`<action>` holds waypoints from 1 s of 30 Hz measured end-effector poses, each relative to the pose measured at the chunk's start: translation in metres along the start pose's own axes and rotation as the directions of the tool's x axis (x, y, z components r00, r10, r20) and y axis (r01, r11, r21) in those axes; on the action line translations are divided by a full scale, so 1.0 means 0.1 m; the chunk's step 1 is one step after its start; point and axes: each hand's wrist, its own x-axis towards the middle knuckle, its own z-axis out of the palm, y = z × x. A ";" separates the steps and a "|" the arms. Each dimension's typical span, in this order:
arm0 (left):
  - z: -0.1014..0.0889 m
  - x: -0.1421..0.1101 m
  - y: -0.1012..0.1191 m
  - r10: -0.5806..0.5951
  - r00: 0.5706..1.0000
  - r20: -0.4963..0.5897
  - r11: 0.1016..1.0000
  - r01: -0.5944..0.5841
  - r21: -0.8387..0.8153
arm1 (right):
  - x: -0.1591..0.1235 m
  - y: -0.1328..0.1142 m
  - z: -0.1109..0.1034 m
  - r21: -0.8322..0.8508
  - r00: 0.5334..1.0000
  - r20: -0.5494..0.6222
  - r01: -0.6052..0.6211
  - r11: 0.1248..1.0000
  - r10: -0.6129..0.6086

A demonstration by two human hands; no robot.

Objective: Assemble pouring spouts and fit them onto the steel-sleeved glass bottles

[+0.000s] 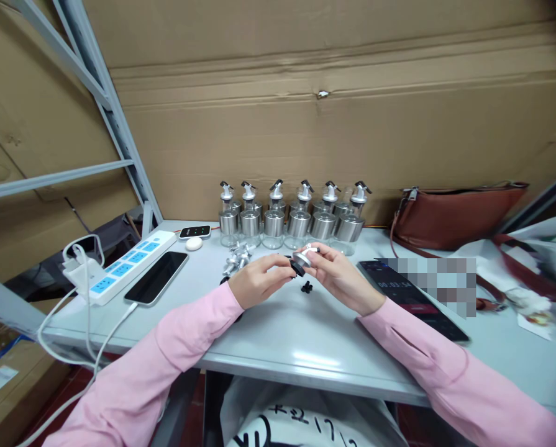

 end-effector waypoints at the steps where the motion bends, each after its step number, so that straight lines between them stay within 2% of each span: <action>1: 0.00 0.00 0.00 0.000 1.000 0.001 1.000 0.000 0.001 | 0.00 0.00 0.01 0.002 1.000 -0.002 -0.004 1.000 0.004; 9: -0.02 0.03 0.03 0.020 1.000 -0.019 0.995 -0.018 0.101 | -0.03 -0.02 0.03 0.024 1.000 0.016 -0.021 0.999 0.021; 20: -0.02 0.05 0.04 0.033 0.999 -0.031 0.990 -0.029 0.140 | -0.04 -0.04 0.06 -0.030 1.000 0.001 -0.004 1.000 0.004; 25: -0.03 0.05 0.05 0.004 0.999 -0.043 0.991 0.002 0.137 | -0.05 -0.04 0.06 -0.018 1.000 0.005 -0.002 1.000 0.002; 30: -0.03 0.04 0.06 -0.017 1.000 -0.010 0.989 0.018 0.148 | -0.05 -0.04 0.04 -0.061 1.000 0.019 0.003 0.998 -0.002</action>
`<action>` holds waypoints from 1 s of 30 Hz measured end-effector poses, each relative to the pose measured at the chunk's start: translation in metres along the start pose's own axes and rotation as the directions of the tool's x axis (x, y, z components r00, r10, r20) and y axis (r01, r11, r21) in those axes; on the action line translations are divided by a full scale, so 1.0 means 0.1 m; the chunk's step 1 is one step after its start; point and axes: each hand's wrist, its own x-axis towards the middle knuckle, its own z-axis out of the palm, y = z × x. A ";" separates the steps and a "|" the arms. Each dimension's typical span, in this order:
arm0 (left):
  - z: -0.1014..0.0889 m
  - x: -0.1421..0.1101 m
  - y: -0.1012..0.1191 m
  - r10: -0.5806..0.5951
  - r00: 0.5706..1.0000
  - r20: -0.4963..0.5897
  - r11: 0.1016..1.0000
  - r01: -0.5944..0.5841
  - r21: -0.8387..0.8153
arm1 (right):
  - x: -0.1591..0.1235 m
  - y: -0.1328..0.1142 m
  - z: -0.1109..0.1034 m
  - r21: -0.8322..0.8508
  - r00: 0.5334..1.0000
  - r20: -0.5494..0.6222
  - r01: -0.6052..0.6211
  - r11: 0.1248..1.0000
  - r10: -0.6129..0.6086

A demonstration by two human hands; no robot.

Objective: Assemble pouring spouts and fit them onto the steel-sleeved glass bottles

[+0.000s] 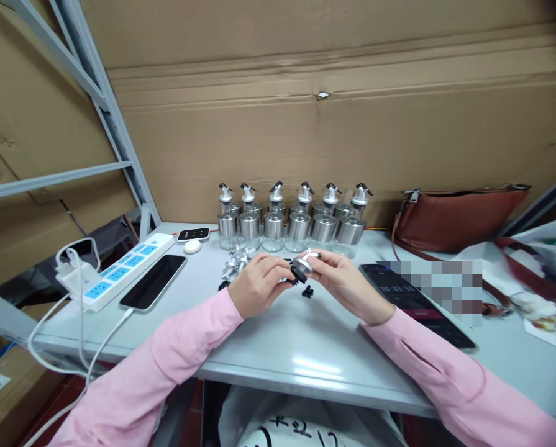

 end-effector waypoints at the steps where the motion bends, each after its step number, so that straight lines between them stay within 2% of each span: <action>1: 0.00 0.00 0.00 0.000 1.000 0.001 1.000 0.000 0.004 | 0.00 0.00 0.00 -0.005 1.000 0.003 -0.001 1.000 0.001; 5: -0.01 -0.01 -0.02 -0.009 1.000 -0.011 1.000 0.009 0.010 | 0.00 0.02 0.01 -0.001 1.000 0.009 0.000 1.000 0.000; 8: -0.02 -0.01 -0.02 -0.068 0.998 0.002 0.998 0.068 -0.009 | 0.00 0.05 0.01 0.015 1.000 0.017 0.009 1.000 -0.009; 10: -0.02 -0.01 -0.02 -0.088 0.994 0.063 0.996 0.090 -0.023 | 0.00 0.06 0.00 0.018 0.999 0.031 0.011 1.000 -0.012; 13: 0.01 -0.02 -0.02 -0.052 0.982 0.180 0.998 0.055 -0.014 | 0.01 0.07 0.00 0.023 1.000 0.023 0.019 1.000 -0.019; 15: 0.03 -0.03 -0.03 -0.043 0.975 0.219 0.999 0.042 0.012 | 0.01 0.08 0.01 0.041 1.000 0.003 0.019 0.999 -0.019; 23: 0.10 -0.06 -0.07 -0.018 0.982 0.187 0.996 0.000 0.093 | 0.01 0.15 0.03 0.167 0.998 0.000 -0.064 0.984 0.065; 27: 0.11 -0.07 -0.04 -0.044 0.982 0.183 0.992 0.021 0.123 | 0.01 0.15 0.02 0.101 0.998 0.034 -0.064 0.993 0.061; 30: 0.11 -0.08 -0.02 -0.092 0.977 0.192 0.991 0.070 0.116 | 0.01 0.11 0.02 -0.091 1.000 0.023 0.014 0.996 -0.012</action>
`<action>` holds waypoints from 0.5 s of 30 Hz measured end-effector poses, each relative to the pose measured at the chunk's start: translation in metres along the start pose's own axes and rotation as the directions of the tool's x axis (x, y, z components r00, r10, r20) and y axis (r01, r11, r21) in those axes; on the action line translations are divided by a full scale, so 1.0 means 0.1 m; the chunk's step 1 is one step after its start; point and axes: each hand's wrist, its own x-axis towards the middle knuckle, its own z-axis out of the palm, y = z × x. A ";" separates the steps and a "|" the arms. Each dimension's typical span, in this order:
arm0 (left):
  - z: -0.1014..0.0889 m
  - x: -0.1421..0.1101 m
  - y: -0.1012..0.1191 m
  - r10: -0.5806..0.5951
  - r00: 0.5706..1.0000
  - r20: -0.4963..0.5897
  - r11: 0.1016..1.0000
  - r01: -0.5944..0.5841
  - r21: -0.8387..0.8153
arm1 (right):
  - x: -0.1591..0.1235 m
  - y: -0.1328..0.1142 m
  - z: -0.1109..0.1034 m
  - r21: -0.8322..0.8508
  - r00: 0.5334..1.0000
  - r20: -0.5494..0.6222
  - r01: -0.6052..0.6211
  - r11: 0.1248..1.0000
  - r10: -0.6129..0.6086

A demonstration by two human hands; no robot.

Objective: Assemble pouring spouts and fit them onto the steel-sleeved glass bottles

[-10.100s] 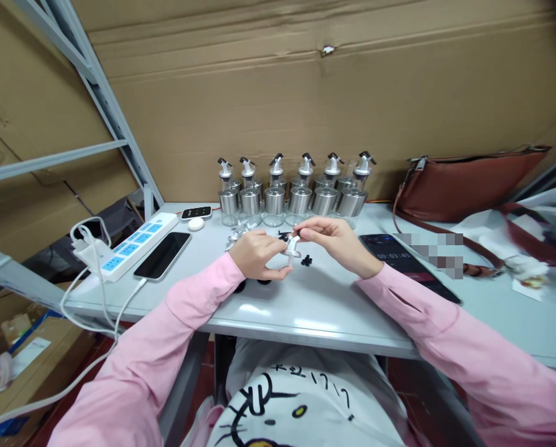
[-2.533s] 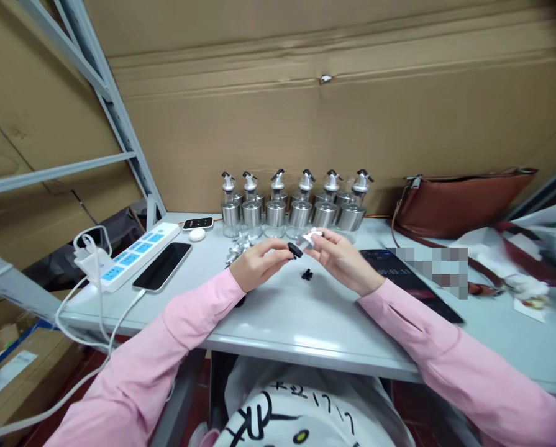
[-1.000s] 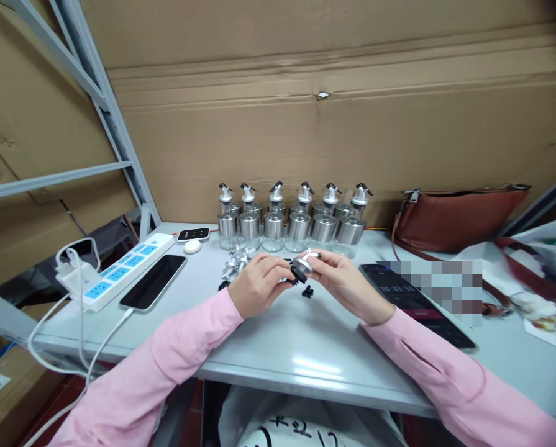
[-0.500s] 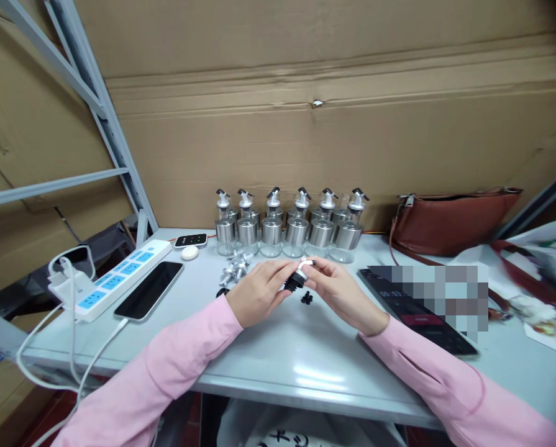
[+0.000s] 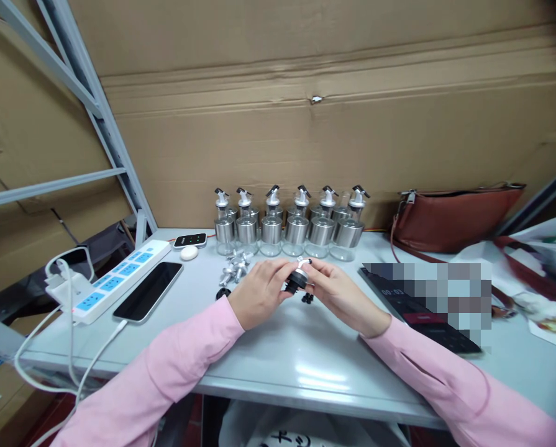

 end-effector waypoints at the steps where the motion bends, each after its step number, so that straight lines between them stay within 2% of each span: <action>1: 0.00 0.00 0.00 -0.015 1.000 0.001 1.000 0.015 -0.009 | -0.01 -0.02 0.00 -0.113 0.998 -0.029 0.047 0.993 -0.050; 2: -0.01 0.00 0.01 -0.029 1.000 -0.001 0.999 0.029 -0.016 | -0.01 -0.04 0.00 -0.242 0.990 -0.065 0.107 0.964 -0.126; 4: -0.03 0.00 0.01 -0.057 0.998 -0.004 0.998 0.057 -0.023 | -0.04 -0.08 -0.01 -0.497 0.936 -0.095 0.250 0.831 -0.339; 6: -0.04 0.01 0.01 -0.074 0.997 -0.009 0.997 0.074 -0.024 | -0.06 -0.10 -0.02 -0.659 0.850 -0.031 0.379 0.650 -0.526; 7: -0.05 0.01 0.01 -0.078 0.997 -0.014 0.997 0.078 -0.023 | -0.08 -0.11 -0.02 -0.701 0.816 0.024 0.425 0.572 -0.577; 9: -0.05 0.01 0.01 -0.081 0.996 -0.023 0.997 0.080 -0.021 | -0.09 -0.10 -0.02 -0.744 0.775 0.124 0.486 0.459 -0.619; 11: -0.04 0.02 0.00 -0.085 0.996 -0.029 0.996 0.084 -0.019 | -0.10 -0.08 -0.01 -0.767 0.762 0.190 0.509 0.391 -0.620; 15: -0.02 0.01 0.00 -0.115 0.993 -0.015 0.993 0.115 -0.026 | -0.09 -0.02 0.01 -0.784 0.757 0.214 0.510 0.354 -0.618</action>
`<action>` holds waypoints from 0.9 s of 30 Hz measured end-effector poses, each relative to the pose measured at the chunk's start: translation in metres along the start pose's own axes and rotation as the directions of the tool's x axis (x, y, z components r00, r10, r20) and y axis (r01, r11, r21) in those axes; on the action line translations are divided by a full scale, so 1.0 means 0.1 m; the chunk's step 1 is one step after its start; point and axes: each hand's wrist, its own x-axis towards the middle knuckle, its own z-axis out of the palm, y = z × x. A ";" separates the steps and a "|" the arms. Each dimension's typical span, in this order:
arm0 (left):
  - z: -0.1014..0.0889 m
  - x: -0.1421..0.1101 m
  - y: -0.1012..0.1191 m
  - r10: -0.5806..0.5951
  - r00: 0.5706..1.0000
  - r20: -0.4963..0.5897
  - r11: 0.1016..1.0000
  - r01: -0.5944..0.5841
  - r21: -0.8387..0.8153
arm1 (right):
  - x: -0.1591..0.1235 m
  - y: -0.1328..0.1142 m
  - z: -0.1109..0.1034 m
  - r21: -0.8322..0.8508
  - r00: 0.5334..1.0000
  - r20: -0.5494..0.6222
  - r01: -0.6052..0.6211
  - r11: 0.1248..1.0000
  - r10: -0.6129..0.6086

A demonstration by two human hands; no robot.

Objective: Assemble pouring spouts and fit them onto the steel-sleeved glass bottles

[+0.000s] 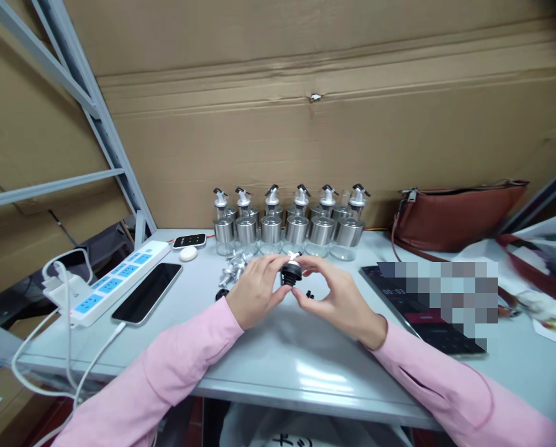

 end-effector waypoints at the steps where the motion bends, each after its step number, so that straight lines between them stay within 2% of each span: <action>1: 0.00 0.00 0.00 -0.007 1.000 0.008 1.000 0.007 -0.001 | 0.00 0.00 0.01 0.003 1.000 0.001 -0.006 1.000 0.006; 10: -0.01 0.00 -0.02 0.022 1.000 0.011 0.999 -0.021 -0.050 | -0.01 0.00 -0.01 0.042 0.999 0.020 -0.051 0.998 0.050; 20: -0.04 0.03 -0.01 0.072 0.991 -0.117 0.994 -0.080 -0.070 | -0.04 -0.02 -0.03 0.176 0.992 0.081 -0.112 0.978 0.099; 23: -0.04 0.03 -0.01 0.096 0.986 -0.137 0.992 -0.106 -0.065 | -0.05 -0.02 -0.02 0.200 0.993 0.073 -0.102 0.975 0.089; 27: -0.03 0.02 -0.02 0.132 0.982 -0.134 0.989 -0.140 -0.051 | -0.06 -0.05 -0.03 0.148 0.998 0.033 -0.066 0.987 0.062</action>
